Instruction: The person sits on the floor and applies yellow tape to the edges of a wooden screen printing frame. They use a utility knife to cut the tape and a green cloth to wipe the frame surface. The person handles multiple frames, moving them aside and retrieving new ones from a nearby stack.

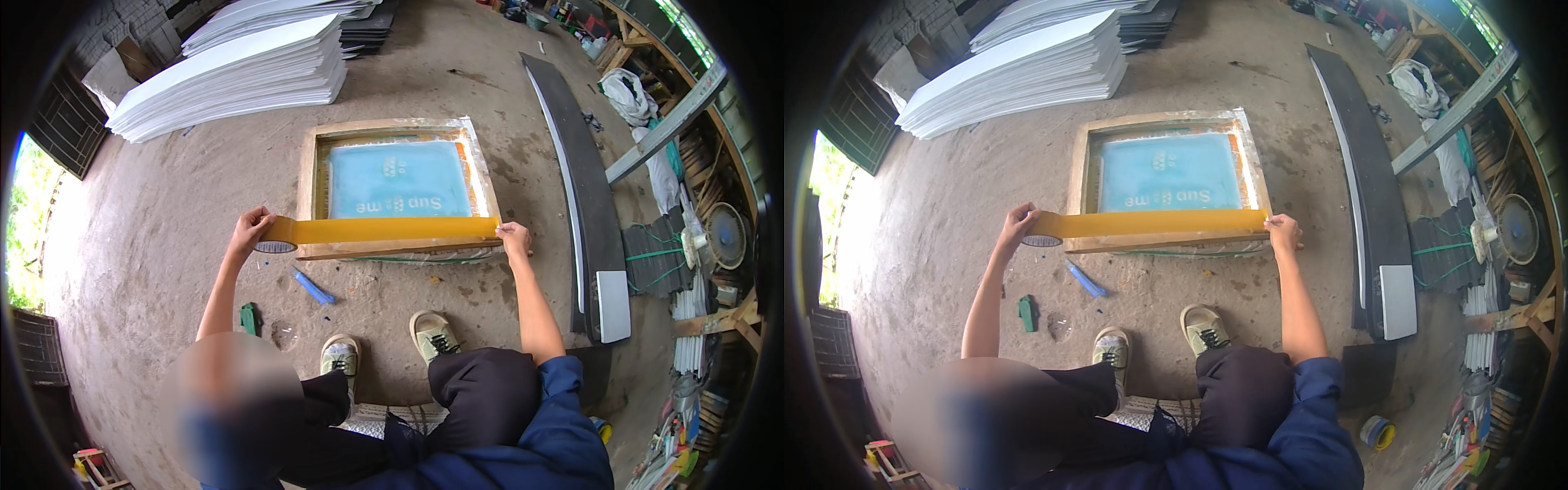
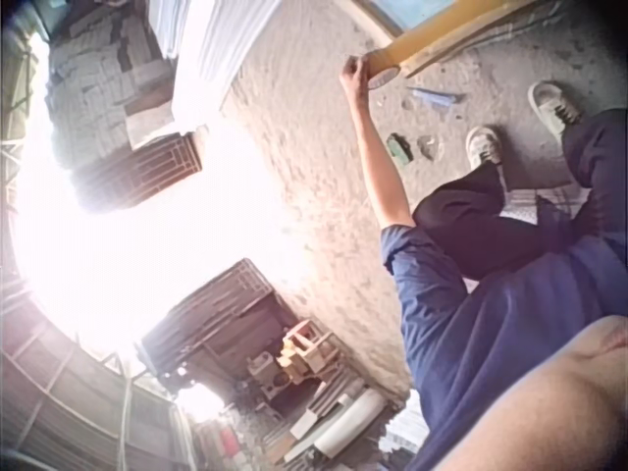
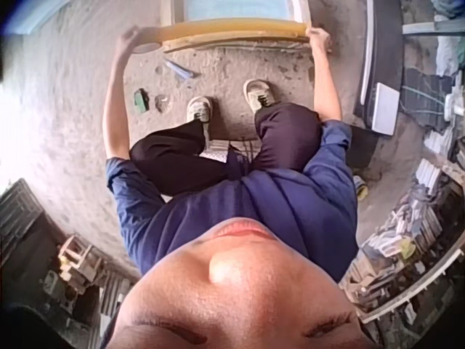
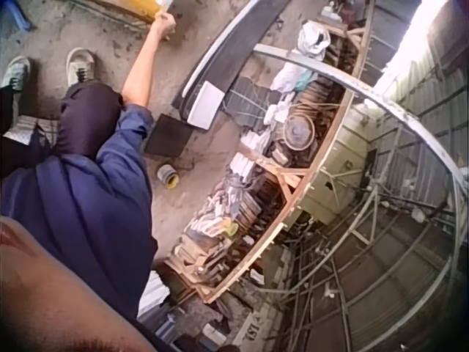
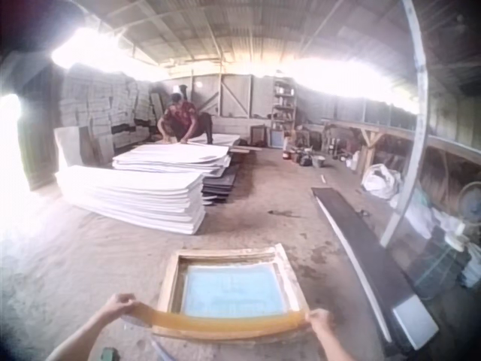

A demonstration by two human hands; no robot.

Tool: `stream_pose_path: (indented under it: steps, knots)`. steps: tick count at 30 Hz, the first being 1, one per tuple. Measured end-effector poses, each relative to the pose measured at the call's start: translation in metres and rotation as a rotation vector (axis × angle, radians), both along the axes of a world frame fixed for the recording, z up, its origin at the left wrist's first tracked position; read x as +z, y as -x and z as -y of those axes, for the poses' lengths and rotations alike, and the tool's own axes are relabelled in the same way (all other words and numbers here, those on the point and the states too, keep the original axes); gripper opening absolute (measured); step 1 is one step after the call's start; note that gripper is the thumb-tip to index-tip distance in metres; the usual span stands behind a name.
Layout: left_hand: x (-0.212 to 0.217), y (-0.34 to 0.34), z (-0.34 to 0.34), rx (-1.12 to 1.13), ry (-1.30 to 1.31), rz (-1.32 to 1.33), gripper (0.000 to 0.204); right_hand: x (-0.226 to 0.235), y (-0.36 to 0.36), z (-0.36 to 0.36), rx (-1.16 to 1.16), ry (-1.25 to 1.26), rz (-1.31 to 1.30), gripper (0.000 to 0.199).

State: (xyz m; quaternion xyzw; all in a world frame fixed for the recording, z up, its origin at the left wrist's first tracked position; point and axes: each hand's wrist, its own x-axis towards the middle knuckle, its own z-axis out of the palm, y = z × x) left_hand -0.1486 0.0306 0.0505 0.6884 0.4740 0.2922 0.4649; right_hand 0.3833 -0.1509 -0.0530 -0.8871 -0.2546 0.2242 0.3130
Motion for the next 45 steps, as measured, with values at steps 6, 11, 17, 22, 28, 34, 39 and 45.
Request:
stream_pose_path:
  steps: [6,11,17,22,28,34,39,45]
  knots:
    - [0.002,0.004,0.005,0.031,-0.046,-0.110,0.032,0.028,0.033,-0.006,0.002,0.148,0.171,0.016]
    - [0.010,-0.012,0.002,0.005,-0.115,-0.335,0.042,0.037,0.026,0.000,0.095,0.199,0.329,0.020]
    - [0.025,-0.027,0.003,-0.038,-0.202,-0.606,0.041,0.040,0.039,-0.007,0.075,0.239,0.318,0.031]
    - [0.025,-0.054,0.009,-0.089,-0.268,-0.769,0.038,0.035,0.023,-0.007,0.045,0.271,0.306,0.046]
    - [0.015,-0.065,0.008,-0.135,-0.410,-0.908,0.032,0.029,0.018,-0.009,0.050,0.278,0.300,0.045]
    - [0.013,-0.069,-0.004,-0.069,-0.536,-0.962,0.027,0.035,0.021,-0.014,0.045,0.280,0.238,0.047]
    - [0.009,-0.066,-0.010,-0.072,-0.464,-0.954,0.025,0.031,0.013,-0.011,0.023,0.259,0.207,0.048]
    - [0.001,-0.075,-0.010,-0.103,-0.441,-1.063,0.024,0.029,0.017,-0.009,0.032,0.257,0.231,0.047]
